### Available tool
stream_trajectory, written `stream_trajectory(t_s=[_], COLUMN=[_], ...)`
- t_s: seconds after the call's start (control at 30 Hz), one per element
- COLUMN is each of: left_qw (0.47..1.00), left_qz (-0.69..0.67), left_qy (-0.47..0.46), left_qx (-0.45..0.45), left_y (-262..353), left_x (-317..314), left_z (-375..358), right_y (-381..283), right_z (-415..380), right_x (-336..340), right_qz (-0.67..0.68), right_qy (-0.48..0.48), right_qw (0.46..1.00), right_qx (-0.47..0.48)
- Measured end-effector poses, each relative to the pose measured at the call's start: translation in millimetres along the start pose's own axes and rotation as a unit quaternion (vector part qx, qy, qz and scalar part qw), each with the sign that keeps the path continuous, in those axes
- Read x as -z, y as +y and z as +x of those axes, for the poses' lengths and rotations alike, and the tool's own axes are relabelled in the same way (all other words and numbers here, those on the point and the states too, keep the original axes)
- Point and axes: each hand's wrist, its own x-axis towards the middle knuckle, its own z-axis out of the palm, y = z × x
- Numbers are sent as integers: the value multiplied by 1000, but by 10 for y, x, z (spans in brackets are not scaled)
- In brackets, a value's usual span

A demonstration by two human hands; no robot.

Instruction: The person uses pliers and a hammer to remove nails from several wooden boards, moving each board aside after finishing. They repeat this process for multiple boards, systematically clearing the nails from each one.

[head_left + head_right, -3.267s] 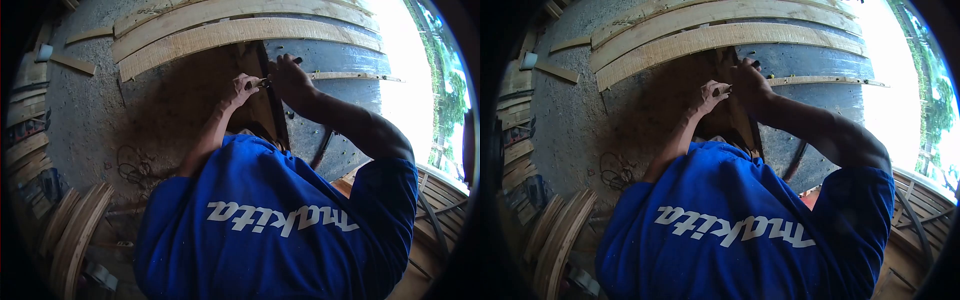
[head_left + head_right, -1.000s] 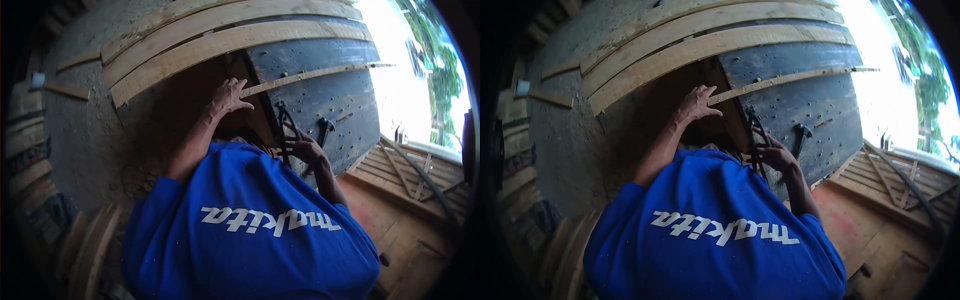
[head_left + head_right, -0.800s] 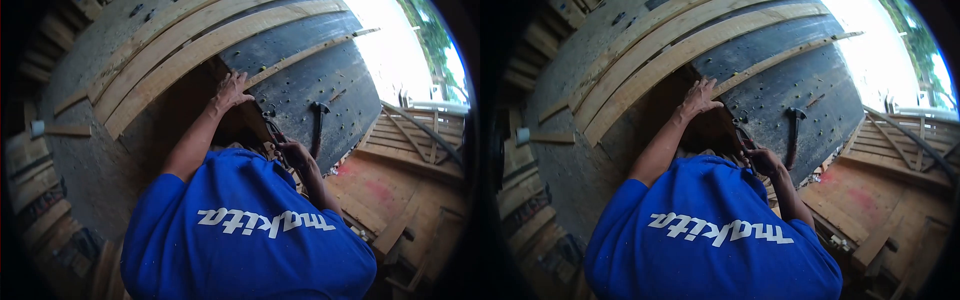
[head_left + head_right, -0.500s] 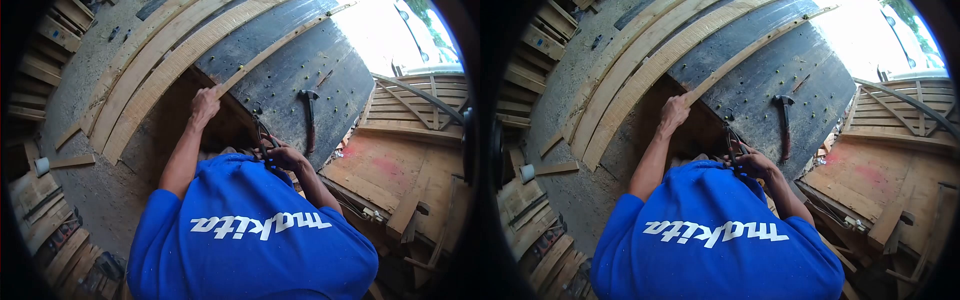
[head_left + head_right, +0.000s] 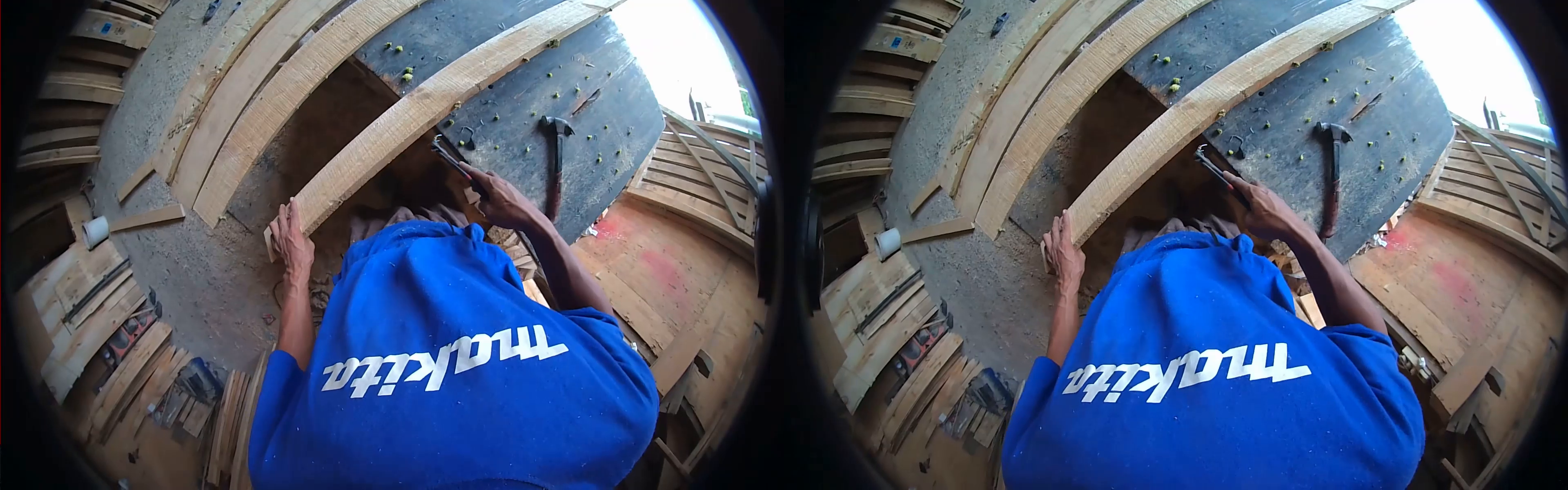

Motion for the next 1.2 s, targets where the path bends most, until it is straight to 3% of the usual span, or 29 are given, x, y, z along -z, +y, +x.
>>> stream_trajectory(t_s=[0.13, 0.87, 0.93, 1.13, 1.2], left_qw=[1000, 997, 997, 996, 996], left_qz=[7, 65, 71, 70, 57], left_qy=[18, -16, -32, -40, -38], left_qx=[18, -25, -25, -42, -49], left_y=[77, 155, 206, 158, 156], left_x=[-149, -146, -49, -82, -92], left_z=[-72, -66, -92, -64, 1], right_y=[-249, 66, -24, -159, -234], right_z=[35, 157, 100, -3, 8], right_x=[-6, -348, -517, -632, -741], right_qz=[36, 136, 71, 102, 132], right_qy=[-33, -45, 33, 52, 104], right_qw=[999, 989, 995, 989, 981], right_qx=[-20, -37, -63, -95, -99])
